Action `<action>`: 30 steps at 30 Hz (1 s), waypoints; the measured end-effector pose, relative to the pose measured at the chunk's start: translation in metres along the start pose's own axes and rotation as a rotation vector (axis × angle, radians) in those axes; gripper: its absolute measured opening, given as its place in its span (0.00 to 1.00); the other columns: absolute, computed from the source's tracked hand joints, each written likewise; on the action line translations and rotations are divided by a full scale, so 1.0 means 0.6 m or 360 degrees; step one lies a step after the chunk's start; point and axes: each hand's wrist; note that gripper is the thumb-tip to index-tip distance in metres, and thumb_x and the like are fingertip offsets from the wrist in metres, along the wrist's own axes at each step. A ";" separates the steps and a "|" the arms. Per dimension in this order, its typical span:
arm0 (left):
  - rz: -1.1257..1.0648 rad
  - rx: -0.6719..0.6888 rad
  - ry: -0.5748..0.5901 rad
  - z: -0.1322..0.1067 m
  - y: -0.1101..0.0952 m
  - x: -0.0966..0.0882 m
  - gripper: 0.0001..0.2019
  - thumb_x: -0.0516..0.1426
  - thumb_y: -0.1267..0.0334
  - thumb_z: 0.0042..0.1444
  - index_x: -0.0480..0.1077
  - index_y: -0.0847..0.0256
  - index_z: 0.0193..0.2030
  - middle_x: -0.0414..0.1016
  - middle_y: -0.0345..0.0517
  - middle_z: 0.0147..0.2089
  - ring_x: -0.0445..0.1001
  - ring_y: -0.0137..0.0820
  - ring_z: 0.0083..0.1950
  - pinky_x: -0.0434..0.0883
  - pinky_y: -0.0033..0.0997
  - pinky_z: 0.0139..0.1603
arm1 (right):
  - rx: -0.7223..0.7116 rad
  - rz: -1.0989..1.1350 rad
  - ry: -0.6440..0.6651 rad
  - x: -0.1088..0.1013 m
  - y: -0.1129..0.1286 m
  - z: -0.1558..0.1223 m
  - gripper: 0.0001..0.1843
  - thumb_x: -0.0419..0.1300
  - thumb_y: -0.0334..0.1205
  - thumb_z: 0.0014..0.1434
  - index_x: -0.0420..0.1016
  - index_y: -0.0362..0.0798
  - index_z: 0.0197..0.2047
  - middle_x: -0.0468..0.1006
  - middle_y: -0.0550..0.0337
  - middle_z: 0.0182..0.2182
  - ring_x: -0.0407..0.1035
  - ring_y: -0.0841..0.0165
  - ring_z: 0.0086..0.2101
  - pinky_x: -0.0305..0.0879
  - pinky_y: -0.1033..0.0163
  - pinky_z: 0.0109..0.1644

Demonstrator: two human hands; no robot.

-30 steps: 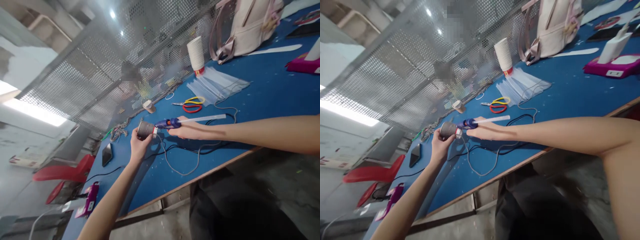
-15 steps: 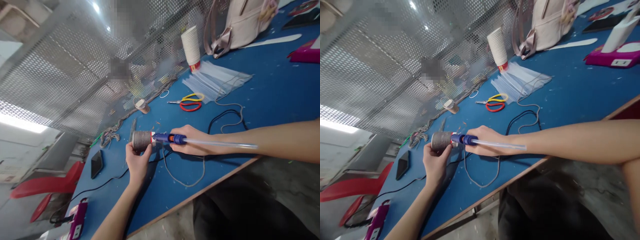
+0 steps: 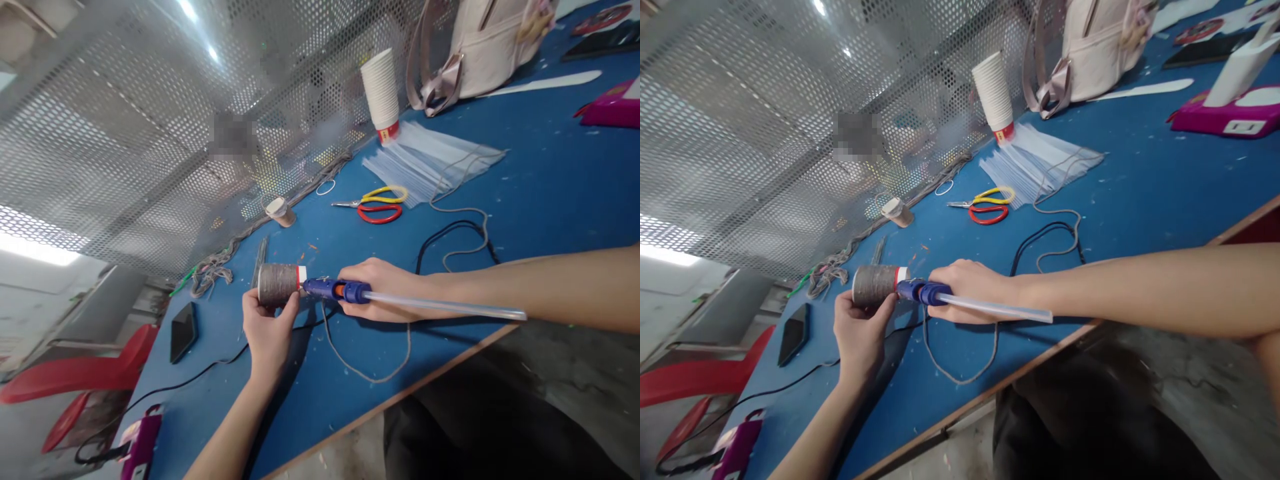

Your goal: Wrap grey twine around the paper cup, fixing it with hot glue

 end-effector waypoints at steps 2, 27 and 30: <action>-0.0018 -0.0008 -0.0002 -0.001 0.000 0.000 0.20 0.66 0.62 0.37 0.63 0.61 0.36 0.70 0.35 0.30 0.70 0.25 0.29 0.69 0.26 0.32 | -0.0032 0.0002 0.0034 0.002 -0.003 -0.001 0.07 0.60 0.38 0.55 0.66 0.46 0.30 0.72 0.60 0.26 0.61 0.72 0.26 0.55 0.65 0.33; 0.0009 0.0021 0.0048 -0.005 -0.001 -0.003 0.19 0.65 0.63 0.37 0.63 0.60 0.36 0.70 0.35 0.29 0.69 0.24 0.29 0.68 0.26 0.32 | -0.0139 -0.0157 0.0122 -0.008 -0.006 -0.009 0.10 0.60 0.38 0.54 0.61 0.47 0.28 0.70 0.61 0.26 0.59 0.73 0.24 0.49 0.66 0.29; 0.0015 0.0015 0.0050 -0.004 -0.003 -0.002 0.20 0.65 0.62 0.36 0.63 0.60 0.36 0.70 0.35 0.28 0.67 0.24 0.28 0.67 0.25 0.31 | -0.0122 -0.0141 0.0075 -0.008 -0.007 -0.009 0.09 0.60 0.38 0.54 0.62 0.47 0.28 0.71 0.61 0.26 0.60 0.72 0.25 0.51 0.66 0.30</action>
Point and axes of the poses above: each hand's wrist, its own z-axis towards the middle knuckle, its own x-axis out of the palm, y = z × x
